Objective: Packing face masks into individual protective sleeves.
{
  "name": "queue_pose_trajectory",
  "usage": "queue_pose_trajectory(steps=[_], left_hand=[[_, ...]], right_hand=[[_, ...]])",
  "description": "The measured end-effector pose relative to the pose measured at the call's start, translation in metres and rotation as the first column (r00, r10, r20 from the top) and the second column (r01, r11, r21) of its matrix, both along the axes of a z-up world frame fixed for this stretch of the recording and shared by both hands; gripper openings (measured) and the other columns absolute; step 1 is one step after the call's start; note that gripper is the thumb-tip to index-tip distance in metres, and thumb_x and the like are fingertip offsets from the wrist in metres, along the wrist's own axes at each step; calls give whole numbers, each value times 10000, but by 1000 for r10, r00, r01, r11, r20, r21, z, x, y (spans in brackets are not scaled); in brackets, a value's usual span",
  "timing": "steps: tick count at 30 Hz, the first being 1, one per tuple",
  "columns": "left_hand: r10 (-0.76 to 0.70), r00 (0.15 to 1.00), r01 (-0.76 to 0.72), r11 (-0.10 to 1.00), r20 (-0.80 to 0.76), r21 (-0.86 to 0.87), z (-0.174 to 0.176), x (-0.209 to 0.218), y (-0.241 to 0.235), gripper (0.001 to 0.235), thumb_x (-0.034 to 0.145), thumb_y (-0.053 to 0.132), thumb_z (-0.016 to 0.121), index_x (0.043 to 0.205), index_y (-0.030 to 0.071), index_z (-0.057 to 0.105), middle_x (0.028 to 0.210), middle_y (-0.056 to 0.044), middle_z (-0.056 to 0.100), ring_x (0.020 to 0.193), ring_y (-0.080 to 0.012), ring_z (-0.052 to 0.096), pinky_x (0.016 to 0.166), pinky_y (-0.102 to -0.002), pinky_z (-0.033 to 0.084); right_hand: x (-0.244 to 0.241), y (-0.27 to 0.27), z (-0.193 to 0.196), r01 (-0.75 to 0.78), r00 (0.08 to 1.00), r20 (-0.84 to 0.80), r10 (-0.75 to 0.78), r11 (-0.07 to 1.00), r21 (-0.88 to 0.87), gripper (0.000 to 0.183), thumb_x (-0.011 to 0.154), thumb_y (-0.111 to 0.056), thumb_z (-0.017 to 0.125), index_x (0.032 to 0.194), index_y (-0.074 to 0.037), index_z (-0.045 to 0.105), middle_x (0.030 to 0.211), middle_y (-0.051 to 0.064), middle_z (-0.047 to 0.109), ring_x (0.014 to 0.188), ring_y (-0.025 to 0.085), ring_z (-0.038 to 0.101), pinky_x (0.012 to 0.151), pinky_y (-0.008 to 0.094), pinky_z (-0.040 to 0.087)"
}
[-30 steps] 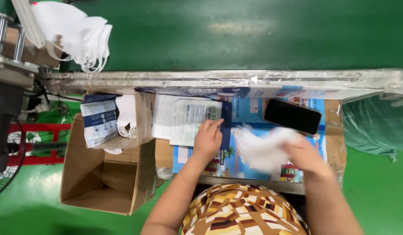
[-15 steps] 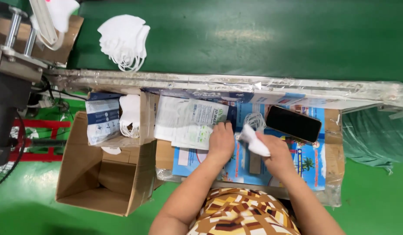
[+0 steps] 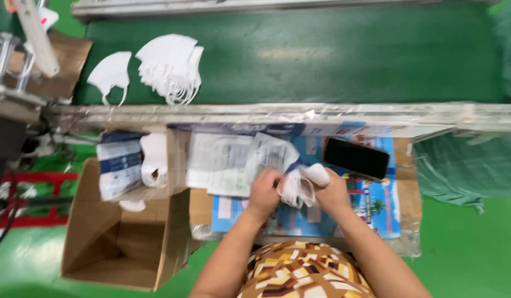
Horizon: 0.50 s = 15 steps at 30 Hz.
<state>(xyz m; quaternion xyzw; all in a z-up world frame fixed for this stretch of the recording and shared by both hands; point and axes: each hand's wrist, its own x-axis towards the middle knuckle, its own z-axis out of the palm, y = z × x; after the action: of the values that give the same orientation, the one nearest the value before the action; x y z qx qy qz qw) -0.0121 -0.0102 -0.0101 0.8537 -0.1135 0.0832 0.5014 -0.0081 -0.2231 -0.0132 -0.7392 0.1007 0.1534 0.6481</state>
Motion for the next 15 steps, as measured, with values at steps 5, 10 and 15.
queue_pose_trajectory(steps=[5,10,15], left_hand=[[-136,991,136,990,-6,47,-4,6,-21,179,813,161,784,790,59,639,744,-119,637,650,-273,624,582,-392,509],[-142,932,-10,910,-335,-414,-37,19,-16,156,867,139,752,914,26,654,744,-62,669,679,-190,629,640,-348,514],[-147,901,103,986,408,128,51,30,-17,377,786,152,732,1134,19,669,1084,-201,710,1061,-359,647,1003,-430,431]], right_hand=[[8,0,44,28,947,315,55,967,-253,347,701,-171,832,1026,-78,756,959,75,773,850,177,738,790,345,583],[-15,-11,11,-197,965,185,186,979,46,279,871,-177,732,1142,-120,698,1023,93,742,924,177,695,843,327,562],[-29,-18,36,-211,842,446,303,947,-244,239,875,-193,794,1059,-82,690,981,135,698,949,320,686,817,396,547]])
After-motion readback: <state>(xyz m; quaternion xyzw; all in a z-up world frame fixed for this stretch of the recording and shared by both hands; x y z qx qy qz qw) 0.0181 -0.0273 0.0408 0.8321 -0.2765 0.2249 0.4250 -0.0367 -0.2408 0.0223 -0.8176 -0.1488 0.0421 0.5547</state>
